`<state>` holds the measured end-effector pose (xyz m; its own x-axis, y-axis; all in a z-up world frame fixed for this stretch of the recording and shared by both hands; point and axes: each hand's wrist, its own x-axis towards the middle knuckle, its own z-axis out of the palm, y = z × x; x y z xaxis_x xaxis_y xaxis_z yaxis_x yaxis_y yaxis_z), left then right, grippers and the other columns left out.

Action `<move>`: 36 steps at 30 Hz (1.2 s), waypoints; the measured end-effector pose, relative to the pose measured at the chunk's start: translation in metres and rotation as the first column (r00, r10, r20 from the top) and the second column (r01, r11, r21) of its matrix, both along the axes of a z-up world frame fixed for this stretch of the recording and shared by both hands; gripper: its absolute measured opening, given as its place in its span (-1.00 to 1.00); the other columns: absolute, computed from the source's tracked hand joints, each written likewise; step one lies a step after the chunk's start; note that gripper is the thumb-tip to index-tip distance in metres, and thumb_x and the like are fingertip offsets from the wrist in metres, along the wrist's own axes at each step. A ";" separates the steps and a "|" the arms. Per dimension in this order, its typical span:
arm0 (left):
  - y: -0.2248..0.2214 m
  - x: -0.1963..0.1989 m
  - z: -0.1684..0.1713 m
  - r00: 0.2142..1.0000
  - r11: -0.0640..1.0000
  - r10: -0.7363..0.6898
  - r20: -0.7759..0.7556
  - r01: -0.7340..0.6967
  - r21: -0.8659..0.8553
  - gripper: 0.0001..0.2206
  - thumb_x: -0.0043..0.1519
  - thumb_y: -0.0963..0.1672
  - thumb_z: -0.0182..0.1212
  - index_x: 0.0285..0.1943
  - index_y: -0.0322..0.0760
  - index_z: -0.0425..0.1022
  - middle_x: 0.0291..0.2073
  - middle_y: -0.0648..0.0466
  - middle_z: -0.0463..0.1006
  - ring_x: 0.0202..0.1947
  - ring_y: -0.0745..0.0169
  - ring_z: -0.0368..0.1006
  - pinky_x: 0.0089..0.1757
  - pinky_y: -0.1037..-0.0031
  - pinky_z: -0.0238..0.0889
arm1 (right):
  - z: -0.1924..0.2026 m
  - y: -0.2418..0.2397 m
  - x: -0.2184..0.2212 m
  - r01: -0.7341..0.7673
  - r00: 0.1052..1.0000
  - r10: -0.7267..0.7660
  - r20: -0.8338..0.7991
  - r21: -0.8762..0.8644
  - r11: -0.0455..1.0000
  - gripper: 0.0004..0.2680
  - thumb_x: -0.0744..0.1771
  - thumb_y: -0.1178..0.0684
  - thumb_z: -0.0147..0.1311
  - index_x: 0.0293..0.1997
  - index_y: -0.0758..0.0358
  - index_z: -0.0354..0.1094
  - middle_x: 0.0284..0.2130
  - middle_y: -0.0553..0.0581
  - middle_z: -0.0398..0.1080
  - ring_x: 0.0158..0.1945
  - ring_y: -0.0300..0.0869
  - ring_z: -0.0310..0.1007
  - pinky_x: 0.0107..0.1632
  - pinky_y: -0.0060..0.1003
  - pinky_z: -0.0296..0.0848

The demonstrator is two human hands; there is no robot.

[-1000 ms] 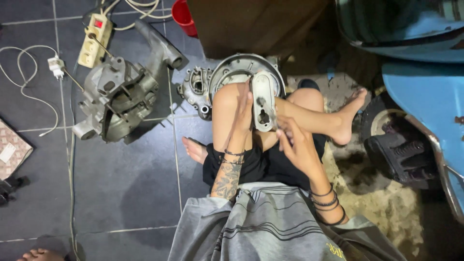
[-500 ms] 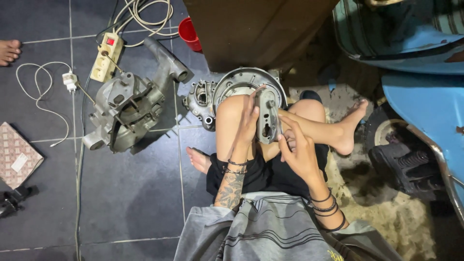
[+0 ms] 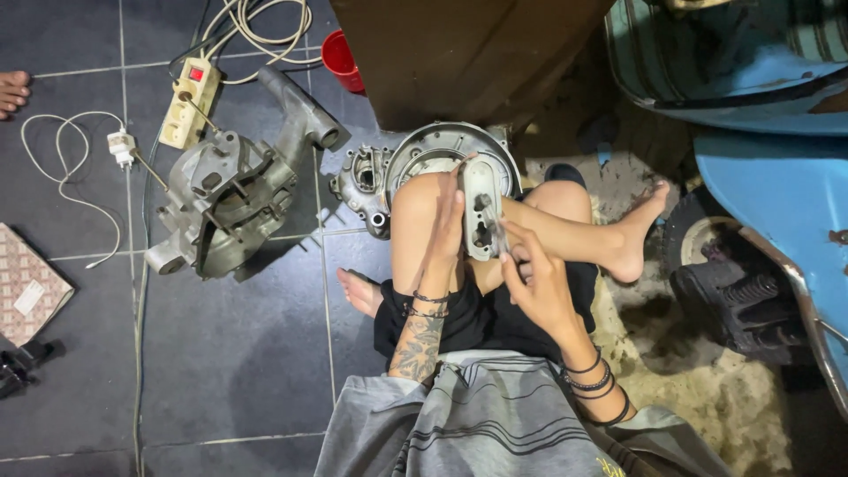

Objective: Adjusting or installing components on a motorcycle brake shoe assembly using a small hand tool.

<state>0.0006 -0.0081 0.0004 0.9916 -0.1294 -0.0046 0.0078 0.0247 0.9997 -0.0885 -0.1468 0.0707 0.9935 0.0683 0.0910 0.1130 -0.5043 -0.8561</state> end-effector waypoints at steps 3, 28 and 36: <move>0.004 0.004 -0.023 0.994 0.996 -0.037 0.104 0.044 -0.071 -0.34 0.33 0.21 -0.16 0.51 -0.11 0.17 0.44 0.00 0.23 0.49 0.07 0.02 0.43 0.10 -0.52 | -0.002 0.002 0.005 0.045 0.998 -0.045 0.031 0.010 0.999 -0.68 0.35 0.22 -0.04 0.29 0.28 0.24 -0.55 0.07 0.46 -0.74 -0.15 0.45 -0.61 -0.36 0.47; 0.010 -0.004 0.024 0.999 0.999 -0.040 -0.002 0.040 0.033 -0.37 0.40 0.15 -0.30 0.58 -0.16 -0.03 0.50 -0.21 0.04 0.48 -0.33 -0.11 0.35 -0.19 -0.54 | -0.016 0.006 -0.001 0.042 0.995 -0.028 0.096 -0.141 0.989 -0.68 0.35 0.18 0.00 0.29 0.15 0.27 -0.57 0.03 0.45 -0.62 -0.08 0.47 -0.45 -0.25 0.49; 0.011 0.004 -0.019 0.986 0.991 -0.072 0.148 0.088 -0.106 -0.36 0.32 0.18 -0.12 0.48 -0.19 0.20 0.38 -0.14 0.26 0.42 -0.10 0.11 0.39 0.13 -0.26 | -0.007 -0.004 0.019 0.103 0.986 -0.086 0.142 -0.121 0.987 -0.66 0.35 0.13 0.04 0.32 0.12 0.26 -0.47 0.10 0.52 -0.54 0.02 0.52 -0.44 -0.19 0.51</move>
